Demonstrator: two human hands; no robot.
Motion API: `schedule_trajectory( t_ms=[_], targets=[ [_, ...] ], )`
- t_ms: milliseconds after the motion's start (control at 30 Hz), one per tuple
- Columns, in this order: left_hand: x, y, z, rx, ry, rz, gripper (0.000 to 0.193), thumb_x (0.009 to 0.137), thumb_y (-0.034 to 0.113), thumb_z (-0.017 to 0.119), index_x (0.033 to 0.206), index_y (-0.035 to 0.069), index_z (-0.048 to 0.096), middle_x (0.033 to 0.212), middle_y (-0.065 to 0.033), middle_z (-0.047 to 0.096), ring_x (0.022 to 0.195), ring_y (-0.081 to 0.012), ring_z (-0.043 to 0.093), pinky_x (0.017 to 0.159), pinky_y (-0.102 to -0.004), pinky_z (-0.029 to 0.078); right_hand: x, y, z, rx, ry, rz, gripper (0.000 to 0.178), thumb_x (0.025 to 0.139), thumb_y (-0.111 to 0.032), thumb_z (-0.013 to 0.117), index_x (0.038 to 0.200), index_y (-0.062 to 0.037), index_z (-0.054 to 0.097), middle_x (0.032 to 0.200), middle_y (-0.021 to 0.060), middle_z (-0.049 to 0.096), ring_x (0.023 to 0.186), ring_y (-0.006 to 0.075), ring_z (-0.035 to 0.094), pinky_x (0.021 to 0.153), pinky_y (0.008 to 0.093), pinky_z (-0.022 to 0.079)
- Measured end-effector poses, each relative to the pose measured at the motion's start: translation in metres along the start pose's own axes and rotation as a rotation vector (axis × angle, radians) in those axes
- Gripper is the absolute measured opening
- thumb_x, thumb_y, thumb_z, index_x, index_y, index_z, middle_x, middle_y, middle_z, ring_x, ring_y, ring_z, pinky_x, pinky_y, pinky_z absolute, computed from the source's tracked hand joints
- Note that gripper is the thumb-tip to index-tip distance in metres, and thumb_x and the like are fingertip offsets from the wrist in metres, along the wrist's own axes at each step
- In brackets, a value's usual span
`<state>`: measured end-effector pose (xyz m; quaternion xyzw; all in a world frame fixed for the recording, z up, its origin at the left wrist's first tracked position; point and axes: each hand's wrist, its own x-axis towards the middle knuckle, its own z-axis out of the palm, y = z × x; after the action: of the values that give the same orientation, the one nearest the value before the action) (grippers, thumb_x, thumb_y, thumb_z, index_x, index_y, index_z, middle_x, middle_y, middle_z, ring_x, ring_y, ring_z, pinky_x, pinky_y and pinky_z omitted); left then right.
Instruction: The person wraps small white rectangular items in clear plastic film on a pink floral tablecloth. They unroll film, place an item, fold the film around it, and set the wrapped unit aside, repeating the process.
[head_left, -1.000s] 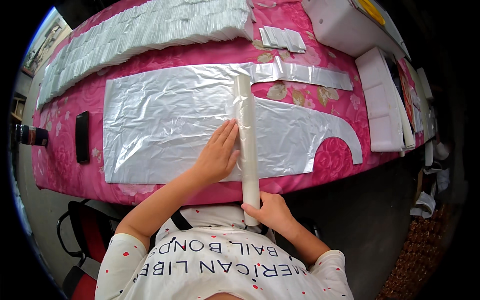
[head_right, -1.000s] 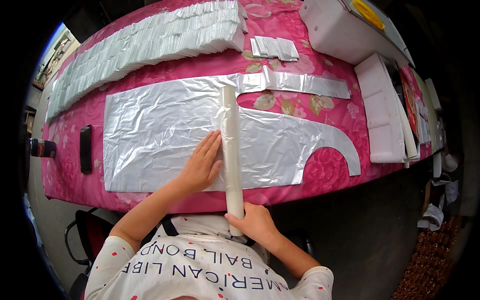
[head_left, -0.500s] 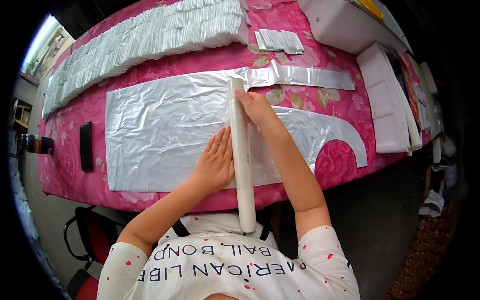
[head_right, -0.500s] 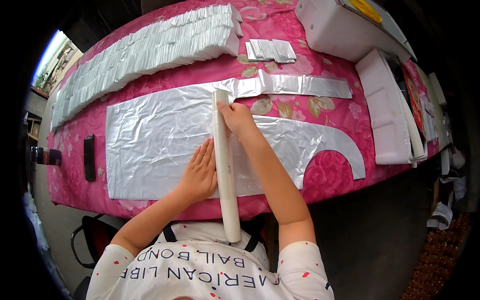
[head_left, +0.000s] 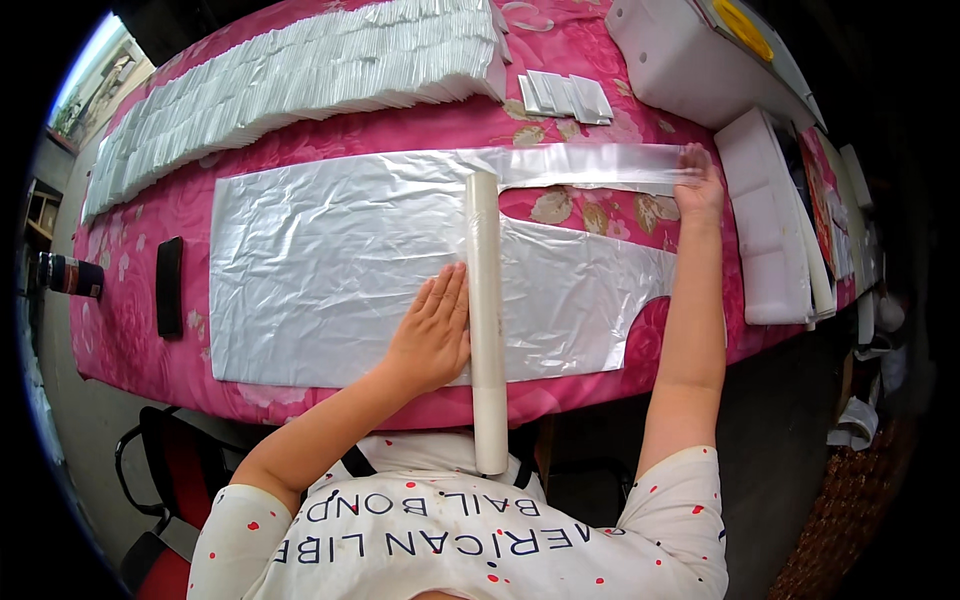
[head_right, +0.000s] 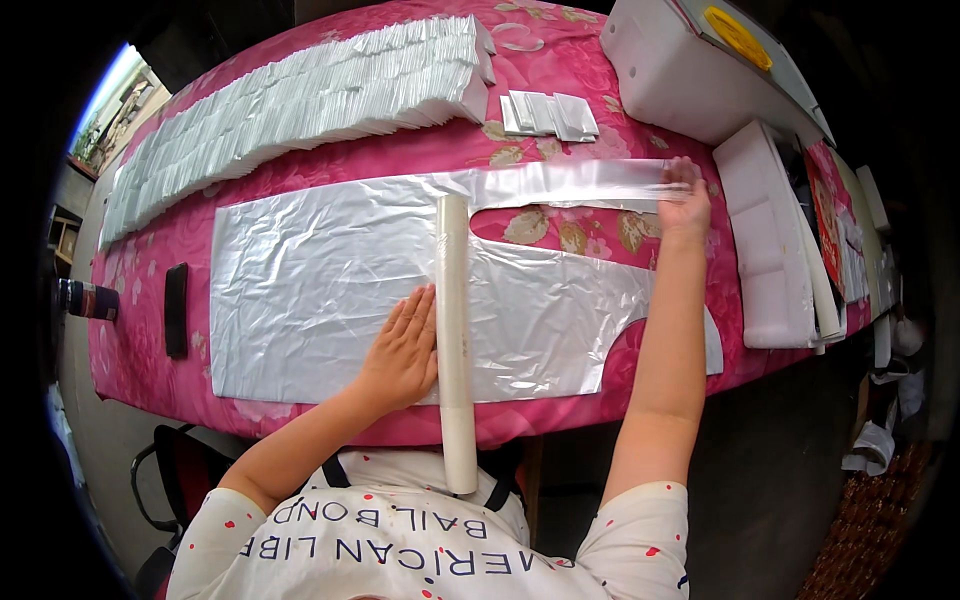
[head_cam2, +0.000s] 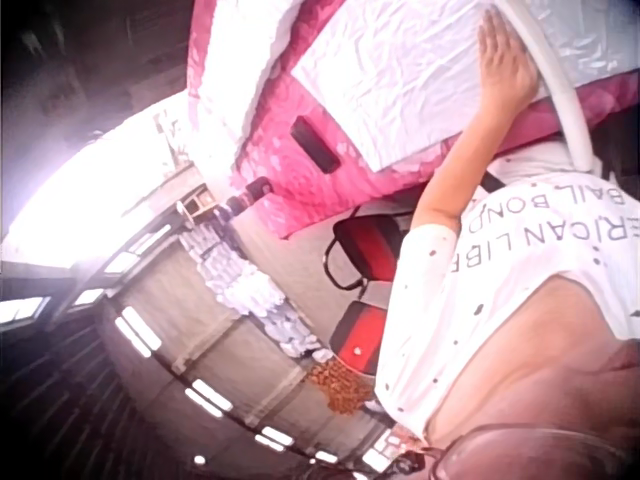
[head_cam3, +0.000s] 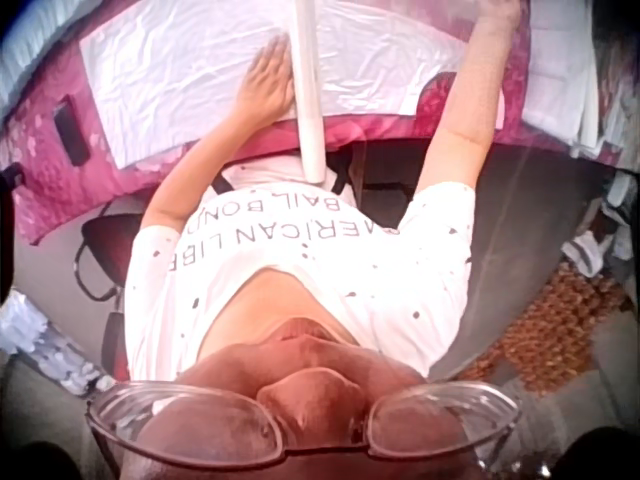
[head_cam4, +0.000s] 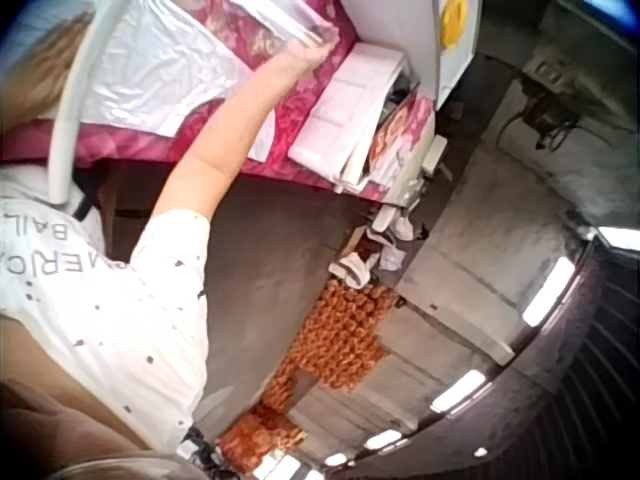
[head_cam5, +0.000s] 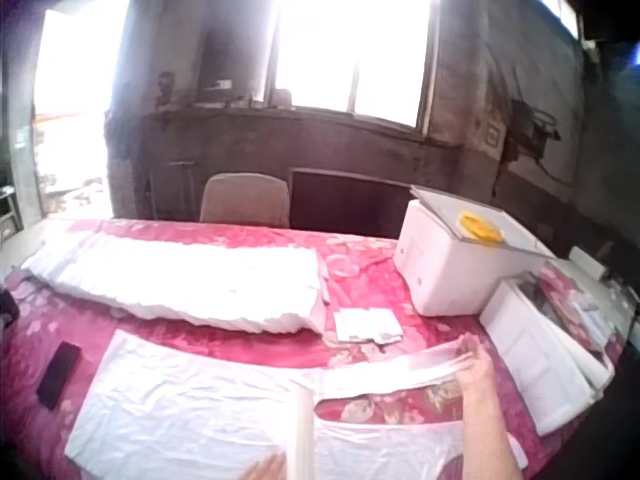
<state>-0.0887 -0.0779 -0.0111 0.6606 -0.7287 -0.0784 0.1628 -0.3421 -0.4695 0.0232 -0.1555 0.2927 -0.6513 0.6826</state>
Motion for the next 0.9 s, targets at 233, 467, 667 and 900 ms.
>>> schedule_trajectory(
  t_ms=[233, 467, 667, 900],
  targets=[
    [-0.001, 0.001, -0.003, -0.016, 0.024, -0.017, 0.059, 0.084, 0.019, 0.037, 0.134, -0.012, 0.027, 0.142, -0.026, 0.025, 0.135, -0.036, 0.021, 0.111, -0.0429, 0.014, -0.123, 0.031, 0.127, -0.307, -0.433, -0.196, 0.028, 0.097, -0.017, 0.038, 0.114, -0.0024, 0.055, 0.118, 0.0118, 0.058, 0.104, 0.0222, 0.058, 0.091, 0.0344, 0.046],
    [-0.004, -0.009, 0.019, -0.071, 0.18, 0.052, 0.06, 0.085, 0.02, 0.039, 0.134, -0.012, 0.026, 0.142, -0.029, 0.022, 0.136, -0.0362, 0.019, 0.111, -0.0452, 0.012, -0.351, 0.274, 0.176, -0.823, -1.067, 0.057, 0.022, 0.09, -0.019, 0.045, 0.083, 0.0005, 0.053, 0.071, 0.0225, 0.056, 0.071, 0.0402, 0.053, 0.064, 0.0439, 0.042],
    [0.0, -0.004, 0.015, 0.0, 0.085, 0.051, 0.064, 0.082, 0.019, 0.039, 0.135, -0.012, 0.023, 0.144, -0.0283, 0.019, 0.136, -0.0371, 0.016, 0.111, -0.0447, 0.014, -0.409, 0.364, 0.143, -1.322, -1.375, 0.056, 0.035, 0.09, -0.02, 0.045, 0.116, 0.0026, 0.053, 0.119, 0.0236, 0.054, 0.12, 0.0424, 0.041, 0.102, 0.0429, 0.032],
    [0.001, -0.021, 0.025, -0.434, 0.332, 0.007, 0.062, 0.08, 0.009, 0.044, 0.137, -0.007, 0.024, 0.142, -0.0241, 0.024, 0.133, -0.0352, 0.023, 0.109, -0.0418, 0.02, -0.365, 0.24, 0.121, -1.126, -1.392, -0.295, 0.046, 0.085, -0.02, 0.058, 0.125, -0.0011, 0.048, 0.13, 0.0165, 0.048, 0.128, 0.0349, 0.036, 0.104, 0.0415, 0.03]
  ],
)
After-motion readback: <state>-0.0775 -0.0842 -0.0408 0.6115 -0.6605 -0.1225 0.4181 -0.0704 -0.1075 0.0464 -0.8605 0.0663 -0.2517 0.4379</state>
